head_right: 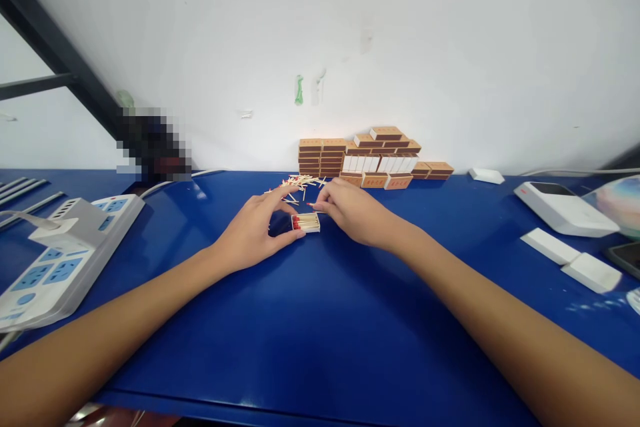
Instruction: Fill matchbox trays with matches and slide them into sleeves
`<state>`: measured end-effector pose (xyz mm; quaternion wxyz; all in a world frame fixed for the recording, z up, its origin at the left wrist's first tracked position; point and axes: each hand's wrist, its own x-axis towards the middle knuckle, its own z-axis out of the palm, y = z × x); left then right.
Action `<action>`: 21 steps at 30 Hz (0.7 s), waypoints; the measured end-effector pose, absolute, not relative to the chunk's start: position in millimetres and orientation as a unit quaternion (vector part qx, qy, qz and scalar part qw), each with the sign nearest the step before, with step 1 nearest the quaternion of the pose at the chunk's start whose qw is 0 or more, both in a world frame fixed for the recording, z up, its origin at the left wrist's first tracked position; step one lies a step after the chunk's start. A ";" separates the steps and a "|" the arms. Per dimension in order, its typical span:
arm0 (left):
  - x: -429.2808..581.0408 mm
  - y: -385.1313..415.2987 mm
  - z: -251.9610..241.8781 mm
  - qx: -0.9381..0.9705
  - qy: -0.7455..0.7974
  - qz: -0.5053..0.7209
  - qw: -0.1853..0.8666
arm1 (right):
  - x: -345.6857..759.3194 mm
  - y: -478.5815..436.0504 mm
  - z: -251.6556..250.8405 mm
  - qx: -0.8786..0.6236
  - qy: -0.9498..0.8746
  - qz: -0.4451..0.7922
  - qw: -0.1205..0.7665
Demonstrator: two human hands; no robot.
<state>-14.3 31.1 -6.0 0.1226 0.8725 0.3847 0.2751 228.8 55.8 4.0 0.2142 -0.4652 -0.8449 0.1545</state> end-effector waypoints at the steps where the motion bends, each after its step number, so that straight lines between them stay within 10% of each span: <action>1: -14.3 31.2 -6.4 0.872 0.385 0.275 0.124 | 225.1 51.4 5.0 -0.455 -0.849 0.164 0.211; 21: -13.7 30.1 -7.7 0.870 0.374 0.291 0.136 | 219.2 42.2 5.0 -0.429 -0.865 0.170 0.199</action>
